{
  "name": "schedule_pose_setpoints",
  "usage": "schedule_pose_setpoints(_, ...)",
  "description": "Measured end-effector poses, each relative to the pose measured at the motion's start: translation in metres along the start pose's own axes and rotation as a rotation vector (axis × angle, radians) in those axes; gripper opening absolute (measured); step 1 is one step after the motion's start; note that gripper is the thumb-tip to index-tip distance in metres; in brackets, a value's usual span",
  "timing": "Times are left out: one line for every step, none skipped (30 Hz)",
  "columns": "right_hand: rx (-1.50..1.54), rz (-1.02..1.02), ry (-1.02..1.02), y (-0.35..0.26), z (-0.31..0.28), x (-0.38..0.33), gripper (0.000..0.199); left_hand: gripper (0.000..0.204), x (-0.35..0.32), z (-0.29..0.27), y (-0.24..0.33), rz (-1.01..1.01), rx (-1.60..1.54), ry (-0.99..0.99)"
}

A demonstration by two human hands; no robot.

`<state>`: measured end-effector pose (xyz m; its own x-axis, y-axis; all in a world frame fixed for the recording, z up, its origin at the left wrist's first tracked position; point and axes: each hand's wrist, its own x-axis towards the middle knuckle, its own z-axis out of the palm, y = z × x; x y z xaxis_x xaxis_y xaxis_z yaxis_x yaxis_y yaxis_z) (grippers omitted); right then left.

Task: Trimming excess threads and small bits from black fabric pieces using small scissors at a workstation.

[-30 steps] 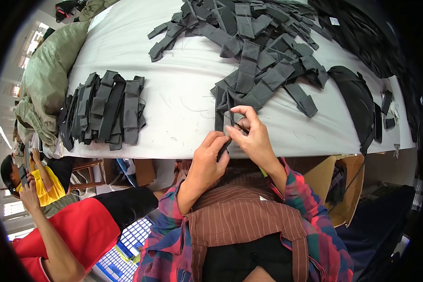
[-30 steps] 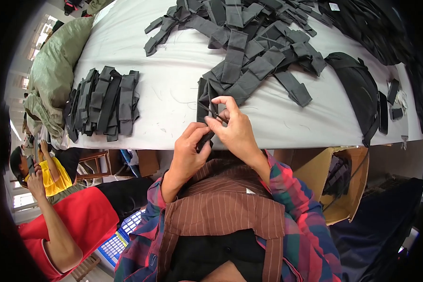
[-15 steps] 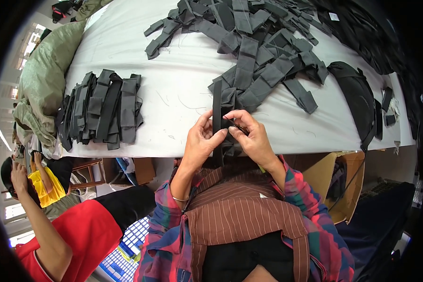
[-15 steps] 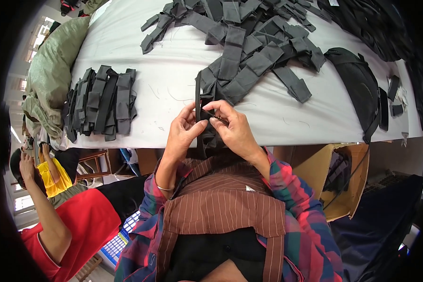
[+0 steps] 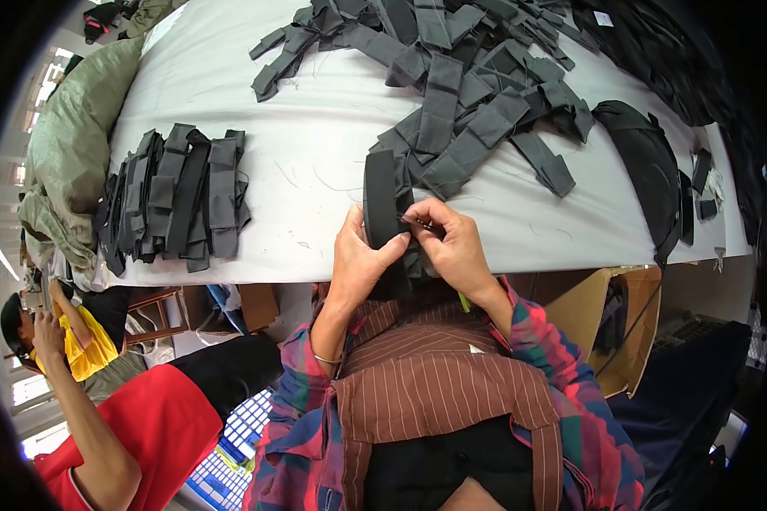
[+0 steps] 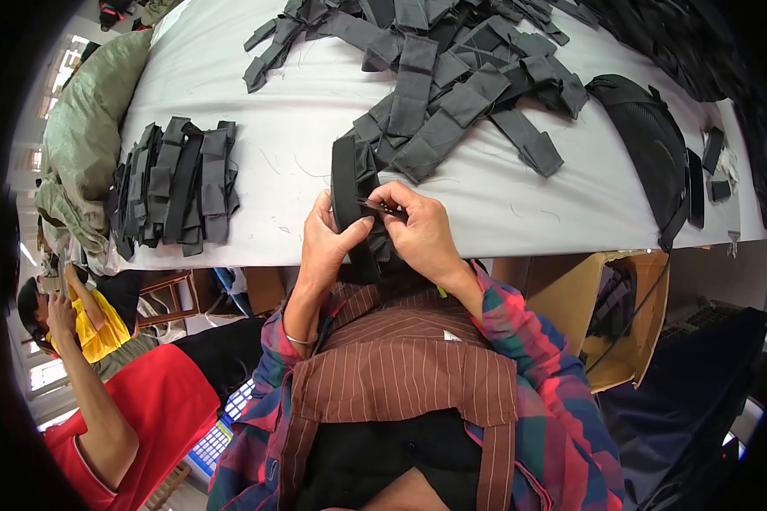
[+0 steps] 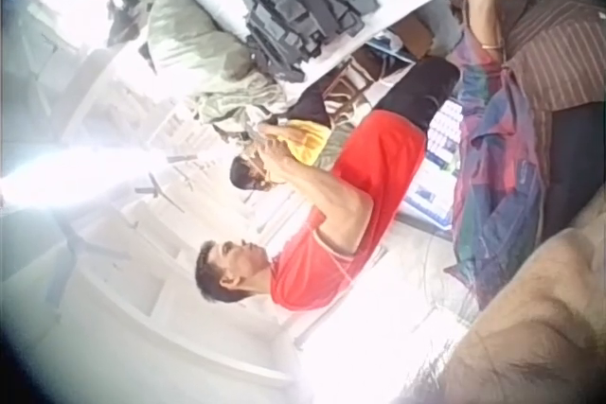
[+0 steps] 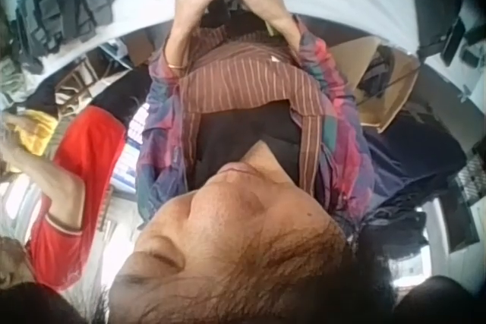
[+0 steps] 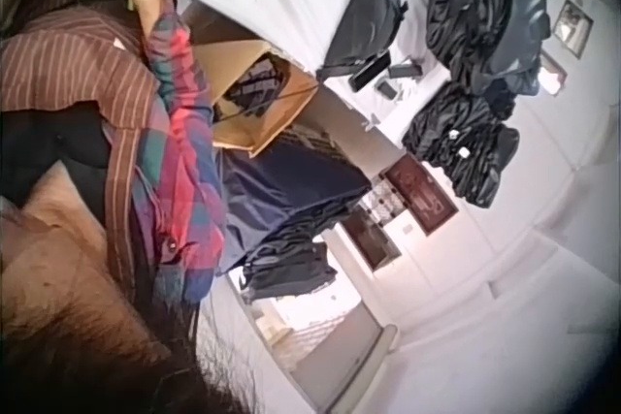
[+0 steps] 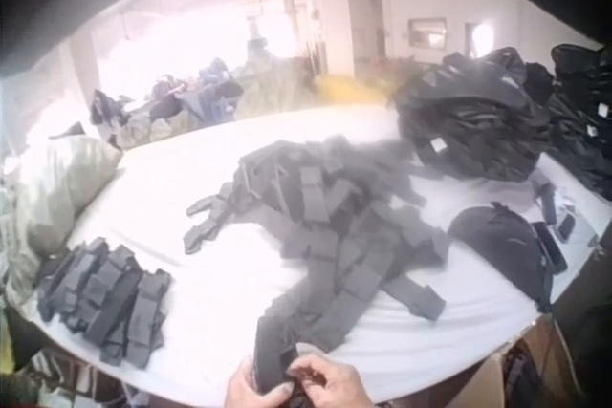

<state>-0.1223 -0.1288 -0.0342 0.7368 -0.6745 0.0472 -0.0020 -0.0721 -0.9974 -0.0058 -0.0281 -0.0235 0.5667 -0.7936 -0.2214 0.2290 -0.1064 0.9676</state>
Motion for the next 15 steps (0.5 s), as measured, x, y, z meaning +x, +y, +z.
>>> schedule_pose_setpoints(-0.052, -0.015, 0.015, 0.0, 0.001, -0.001, 0.014, 0.037, 0.001, -0.002, -0.001, -0.007, 0.084, -0.032)
schedule_pose_setpoints(-0.051, -0.011, 0.016, 0.004, 0.001, -0.001, 0.014, 0.037, 0.002, -0.004, -0.003, -0.014, 0.168, -0.065)
schedule_pose_setpoints(-0.047, 0.01, 0.03, 0.009, 0.0, 0.002, 0.014, 0.037, 0.002, -0.004, 0.0, -0.017, 0.168, -0.069)
schedule_pose_setpoints(-0.042, 0.031, 0.043, 0.011, -0.001, 0.003, 0.014, 0.038, 0.002, -0.003, 0.005, -0.03, 0.14, -0.08)
schedule_pose_setpoints(-0.042, 0.036, 0.048, 0.011, -0.004, 0.003, 0.014, 0.039, 0.001, -0.003, 0.008, -0.043, 0.111, -0.092)
schedule_pose_setpoints(-0.103, 0.016, 0.046, 0.007, -0.006, 0.004, 0.014, 0.039, 0.002, -0.005, 0.006, -0.047, 0.11, -0.093)
schedule_pose_setpoints(-0.164, -0.004, 0.044, 0.006, -0.008, 0.005, 0.015, 0.039, 0.002, -0.008, 0.004, -0.001, 0.218, -0.083)
schedule_pose_setpoints(-0.141, 0.015, 0.047, 0.007, -0.013, 0.005, 0.016, 0.039, 0.002, -0.009, 0.002, 0.046, 0.326, -0.073)
schedule_pose_setpoints(-0.129, 0.042, 0.032, 0.003, -0.02, 0.006, 0.015, 0.039, 0.0, -0.01, 0.002, 0.04, 0.325, -0.072)
schedule_pose_setpoints(-0.178, 0.007, 0.053, 0.003, -0.024, 0.004, 0.015, 0.04, -0.002, -0.009, 0.004, 0.044, 0.33, -0.084)
schedule_pose_setpoints(-0.226, -0.028, 0.074, 0.004, -0.026, 0.002, 0.015, 0.041, -0.003, -0.009, 0.005, 0.047, 0.335, -0.096)
schedule_pose_setpoints(-0.228, -0.021, 0.077, 0.005, -0.03, -0.001, 0.015, 0.041, -0.004, -0.009, 0.007, 0.042, 0.333, -0.1)
schedule_pose_setpoints(-0.28, 0.013, 0.039, 0.004, -0.032, -0.007, 0.016, 0.041, -0.004, -0.01, 0.009, 0.012, 0.219, -0.121)
schedule_pose_setpoints(-0.331, 0.047, 0.001, 0.002, -0.033, -0.012, 0.018, 0.041, -0.004, -0.011, 0.01, -0.018, 0.104, -0.141)
schedule_pose_setpoints(-0.329, 0.048, 0.001, -0.002, -0.032, -0.015, 0.018, 0.041, -0.003, -0.013, 0.009, -0.019, 0.106, -0.141)
